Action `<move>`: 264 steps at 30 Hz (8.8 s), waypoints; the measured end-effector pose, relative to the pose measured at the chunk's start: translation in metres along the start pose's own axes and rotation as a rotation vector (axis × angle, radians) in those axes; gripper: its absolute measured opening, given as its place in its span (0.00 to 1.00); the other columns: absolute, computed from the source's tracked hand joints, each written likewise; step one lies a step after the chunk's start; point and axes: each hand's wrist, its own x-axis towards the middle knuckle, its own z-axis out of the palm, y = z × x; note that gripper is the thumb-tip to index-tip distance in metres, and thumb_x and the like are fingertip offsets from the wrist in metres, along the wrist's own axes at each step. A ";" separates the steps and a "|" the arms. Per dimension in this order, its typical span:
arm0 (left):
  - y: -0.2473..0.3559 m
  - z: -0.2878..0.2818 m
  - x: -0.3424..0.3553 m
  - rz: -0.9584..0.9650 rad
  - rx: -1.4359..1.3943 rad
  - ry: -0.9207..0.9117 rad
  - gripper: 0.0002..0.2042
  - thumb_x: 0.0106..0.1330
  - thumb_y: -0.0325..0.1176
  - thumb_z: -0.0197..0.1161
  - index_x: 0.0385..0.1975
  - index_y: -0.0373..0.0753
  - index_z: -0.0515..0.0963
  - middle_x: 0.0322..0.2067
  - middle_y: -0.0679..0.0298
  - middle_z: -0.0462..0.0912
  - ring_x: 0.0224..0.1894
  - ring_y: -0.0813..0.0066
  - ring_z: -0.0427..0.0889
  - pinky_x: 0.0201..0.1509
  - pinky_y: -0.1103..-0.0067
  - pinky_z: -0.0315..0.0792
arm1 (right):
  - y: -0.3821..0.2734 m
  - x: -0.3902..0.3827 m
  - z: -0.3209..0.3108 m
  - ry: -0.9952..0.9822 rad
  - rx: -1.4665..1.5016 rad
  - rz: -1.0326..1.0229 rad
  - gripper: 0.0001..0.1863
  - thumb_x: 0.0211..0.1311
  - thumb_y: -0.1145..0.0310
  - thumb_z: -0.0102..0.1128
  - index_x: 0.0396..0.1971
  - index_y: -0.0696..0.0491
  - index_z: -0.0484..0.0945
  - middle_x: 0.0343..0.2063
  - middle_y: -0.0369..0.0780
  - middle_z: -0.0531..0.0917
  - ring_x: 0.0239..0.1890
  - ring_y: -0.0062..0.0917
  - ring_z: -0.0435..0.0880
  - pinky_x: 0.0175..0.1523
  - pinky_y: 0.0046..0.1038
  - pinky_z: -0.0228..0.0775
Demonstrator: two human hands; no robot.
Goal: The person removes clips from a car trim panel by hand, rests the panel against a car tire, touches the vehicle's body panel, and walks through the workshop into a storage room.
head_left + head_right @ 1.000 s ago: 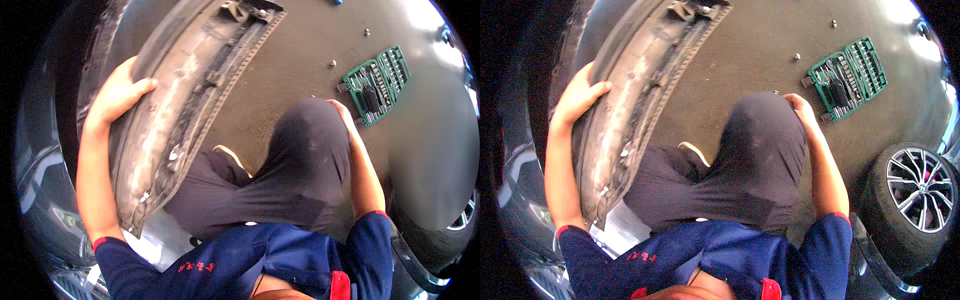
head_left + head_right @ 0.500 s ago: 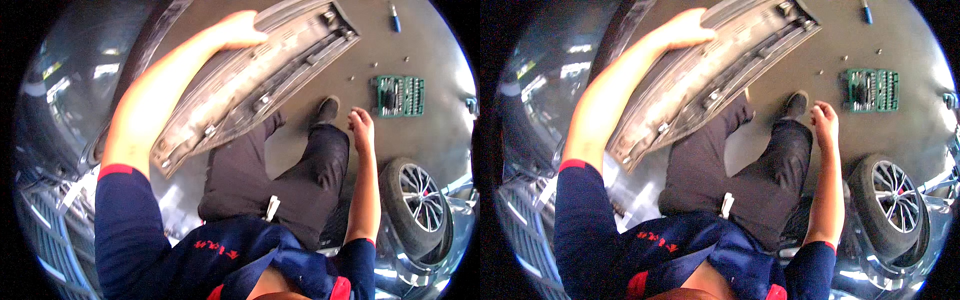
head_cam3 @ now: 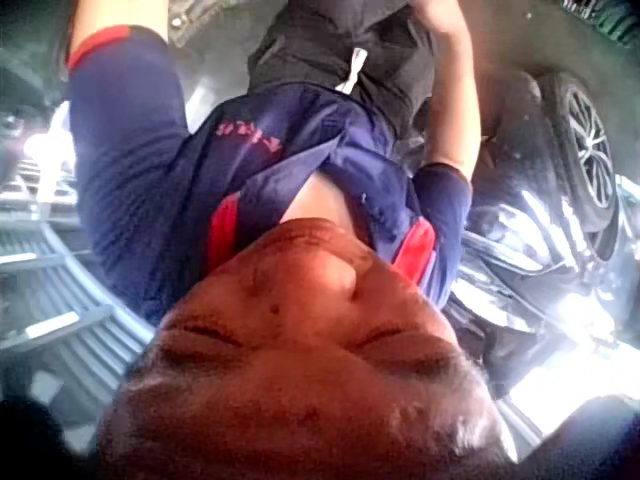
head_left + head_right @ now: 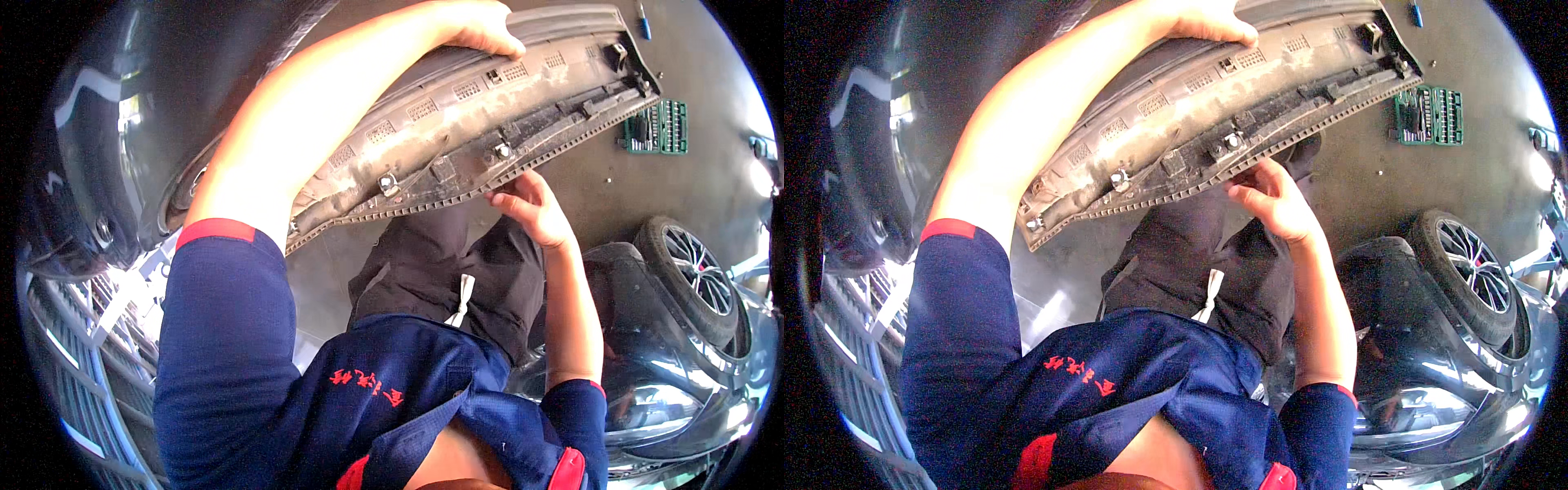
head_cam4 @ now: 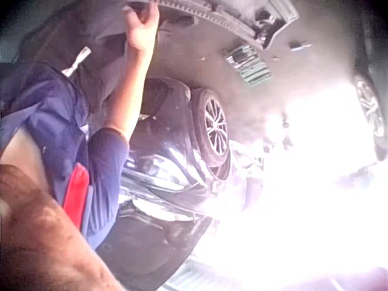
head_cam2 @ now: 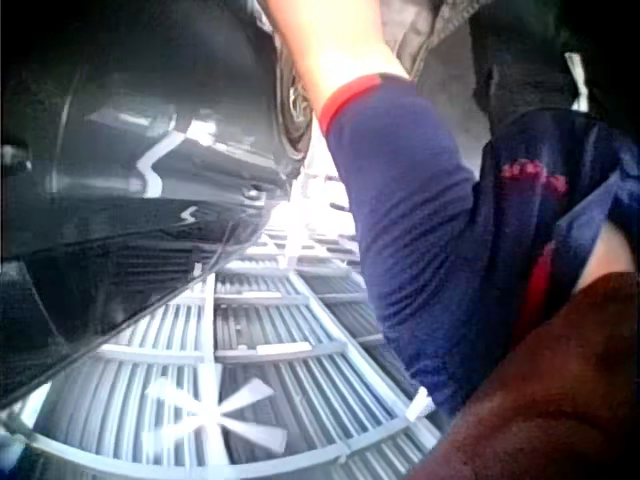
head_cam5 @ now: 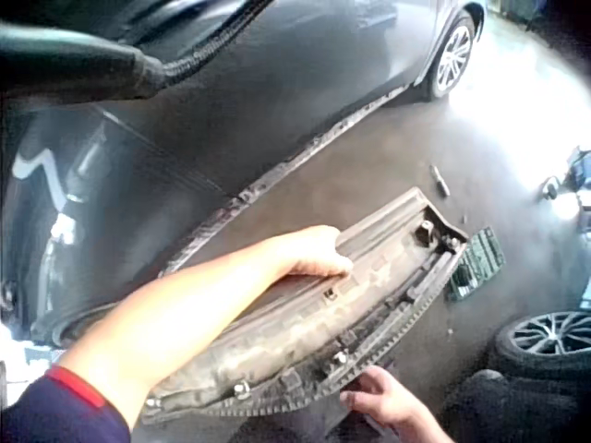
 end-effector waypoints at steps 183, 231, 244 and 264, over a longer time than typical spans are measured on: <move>-0.541 -0.089 -0.245 -0.460 -0.244 0.248 0.40 0.51 0.48 0.73 0.60 0.26 0.71 0.56 0.37 0.78 0.61 0.47 0.78 0.66 0.65 0.71 | 0.019 0.435 0.338 -0.548 -1.667 -0.856 0.18 0.54 0.67 0.60 0.47 0.47 0.81 0.48 0.38 0.80 0.55 0.36 0.78 0.61 0.40 0.68; -0.616 -0.079 -0.237 -0.221 -0.170 0.042 0.45 0.50 0.49 0.75 0.66 0.30 0.68 0.64 0.44 0.73 0.67 0.53 0.73 0.71 0.69 0.66 | 0.074 0.438 0.426 -0.106 -1.657 -0.873 0.08 0.52 0.64 0.61 0.33 0.46 0.80 0.37 0.34 0.76 0.44 0.30 0.77 0.49 0.32 0.71; -0.508 -0.079 -0.174 -0.305 -0.039 -0.036 0.39 0.54 0.49 0.75 0.62 0.30 0.73 0.61 0.43 0.77 0.64 0.52 0.76 0.69 0.66 0.69 | 0.018 0.390 0.345 -0.032 -1.737 -0.985 0.07 0.53 0.60 0.59 0.32 0.42 0.79 0.36 0.31 0.76 0.44 0.26 0.78 0.49 0.32 0.68; -0.631 -0.032 0.002 -0.327 0.227 -0.116 0.18 0.58 0.33 0.64 0.49 0.38 0.81 0.51 0.48 0.83 0.56 0.51 0.81 0.58 0.62 0.76 | 0.101 0.713 0.161 0.133 -1.691 -0.668 0.06 0.56 0.60 0.61 0.30 0.39 0.86 0.36 0.29 0.82 0.46 0.24 0.82 0.59 0.37 0.62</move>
